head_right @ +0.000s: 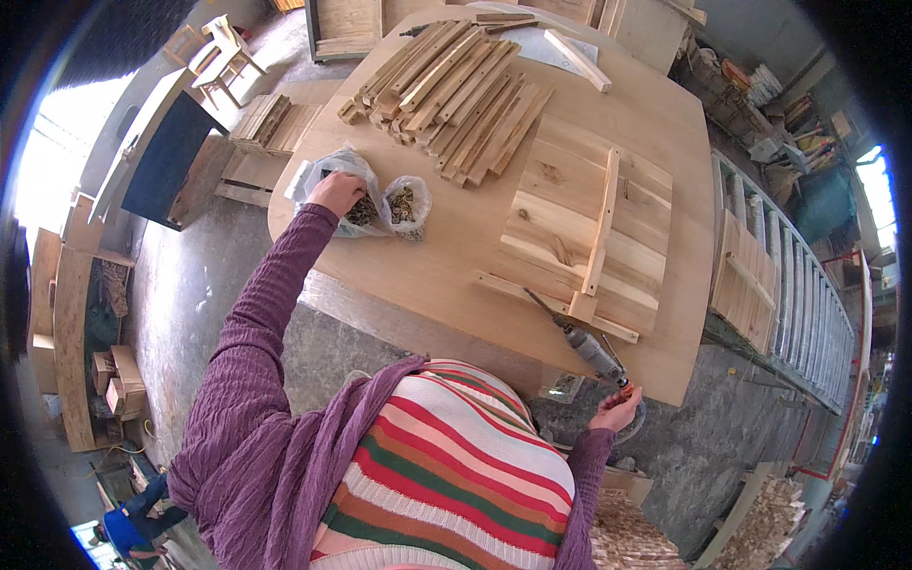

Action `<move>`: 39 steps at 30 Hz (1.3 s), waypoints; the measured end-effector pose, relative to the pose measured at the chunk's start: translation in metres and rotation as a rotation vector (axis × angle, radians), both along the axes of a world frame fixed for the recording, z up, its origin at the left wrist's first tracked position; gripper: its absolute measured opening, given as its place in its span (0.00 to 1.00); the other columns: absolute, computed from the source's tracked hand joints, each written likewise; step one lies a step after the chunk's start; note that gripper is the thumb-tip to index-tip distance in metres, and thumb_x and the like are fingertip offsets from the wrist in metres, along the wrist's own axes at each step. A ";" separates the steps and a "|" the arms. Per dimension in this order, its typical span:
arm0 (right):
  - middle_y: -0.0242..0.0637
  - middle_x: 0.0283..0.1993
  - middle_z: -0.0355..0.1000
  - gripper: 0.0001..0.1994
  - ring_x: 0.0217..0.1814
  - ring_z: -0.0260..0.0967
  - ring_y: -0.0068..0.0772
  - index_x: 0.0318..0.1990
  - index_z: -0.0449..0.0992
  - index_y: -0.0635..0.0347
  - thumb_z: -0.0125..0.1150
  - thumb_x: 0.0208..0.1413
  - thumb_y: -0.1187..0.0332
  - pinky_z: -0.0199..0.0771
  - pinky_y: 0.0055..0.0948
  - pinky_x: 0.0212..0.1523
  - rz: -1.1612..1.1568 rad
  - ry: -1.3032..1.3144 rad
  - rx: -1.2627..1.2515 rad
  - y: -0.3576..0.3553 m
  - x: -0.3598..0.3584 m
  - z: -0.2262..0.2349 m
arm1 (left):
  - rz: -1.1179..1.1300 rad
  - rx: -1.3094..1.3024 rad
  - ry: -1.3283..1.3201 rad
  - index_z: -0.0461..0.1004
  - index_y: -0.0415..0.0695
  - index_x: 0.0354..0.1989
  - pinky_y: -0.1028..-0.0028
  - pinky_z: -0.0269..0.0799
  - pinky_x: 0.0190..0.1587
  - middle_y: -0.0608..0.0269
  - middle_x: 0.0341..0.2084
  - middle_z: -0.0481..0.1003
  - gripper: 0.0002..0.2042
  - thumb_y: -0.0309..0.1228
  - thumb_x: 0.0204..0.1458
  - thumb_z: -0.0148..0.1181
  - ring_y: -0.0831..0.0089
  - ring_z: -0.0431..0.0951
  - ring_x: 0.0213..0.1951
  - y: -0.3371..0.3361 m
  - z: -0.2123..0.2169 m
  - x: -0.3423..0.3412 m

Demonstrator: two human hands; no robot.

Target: The person assembles wooden crates by placing slats on a workbench, aligning them, and driving screws with a pneumatic drill. They stack completed crates and continue the process with additional slats and screws.

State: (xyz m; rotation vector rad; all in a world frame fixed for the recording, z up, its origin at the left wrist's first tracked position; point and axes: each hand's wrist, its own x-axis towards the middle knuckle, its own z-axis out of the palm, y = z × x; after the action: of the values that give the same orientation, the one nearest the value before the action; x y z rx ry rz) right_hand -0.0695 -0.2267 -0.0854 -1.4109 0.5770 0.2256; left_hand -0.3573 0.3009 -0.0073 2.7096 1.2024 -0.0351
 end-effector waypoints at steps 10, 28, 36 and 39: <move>0.30 0.28 0.63 0.11 0.32 0.61 0.27 0.31 0.66 0.53 0.48 0.56 0.57 0.62 0.27 0.39 -0.232 -0.350 0.544 0.017 -0.036 0.041 | -0.036 0.042 -0.187 0.72 0.45 0.36 0.62 0.67 0.45 0.56 0.36 0.72 0.11 0.35 0.46 0.58 0.56 0.71 0.44 -0.013 -0.013 -0.030; 0.36 0.26 0.61 0.08 0.27 0.59 0.28 0.32 0.61 0.61 0.42 0.62 0.67 0.64 0.29 0.29 0.456 -1.219 0.084 0.134 -0.050 0.207 | 0.036 -0.491 -0.560 0.72 0.40 0.33 0.73 0.69 0.32 0.60 0.26 0.74 0.06 0.28 0.50 0.53 0.71 0.73 0.27 0.005 -0.010 -0.028; 0.39 0.39 0.69 0.15 0.42 0.66 0.28 0.51 0.60 0.64 0.48 0.58 0.72 0.63 0.27 0.48 0.699 -1.004 -0.019 0.177 -0.003 0.188 | 0.396 -1.313 -0.953 0.71 0.40 0.35 0.79 0.65 0.26 0.67 0.23 0.70 0.07 0.30 0.51 0.53 0.81 0.69 0.23 0.031 -0.031 -0.037; 0.40 0.44 0.67 0.25 0.43 0.66 0.30 0.57 0.57 0.63 0.53 0.51 0.75 0.64 0.31 0.49 0.643 -1.061 0.036 0.177 -0.006 0.158 | 0.296 -0.872 -0.563 0.72 0.41 0.31 0.73 0.68 0.29 0.59 0.25 0.74 0.07 0.31 0.48 0.54 0.71 0.73 0.25 0.013 -0.011 -0.015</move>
State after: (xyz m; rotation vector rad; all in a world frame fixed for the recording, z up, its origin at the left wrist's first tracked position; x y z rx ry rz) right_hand -0.0753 -0.0498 0.0725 -1.4200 -0.7557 -0.0295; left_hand -0.3726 0.3134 -0.0180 1.6250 1.0498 0.1850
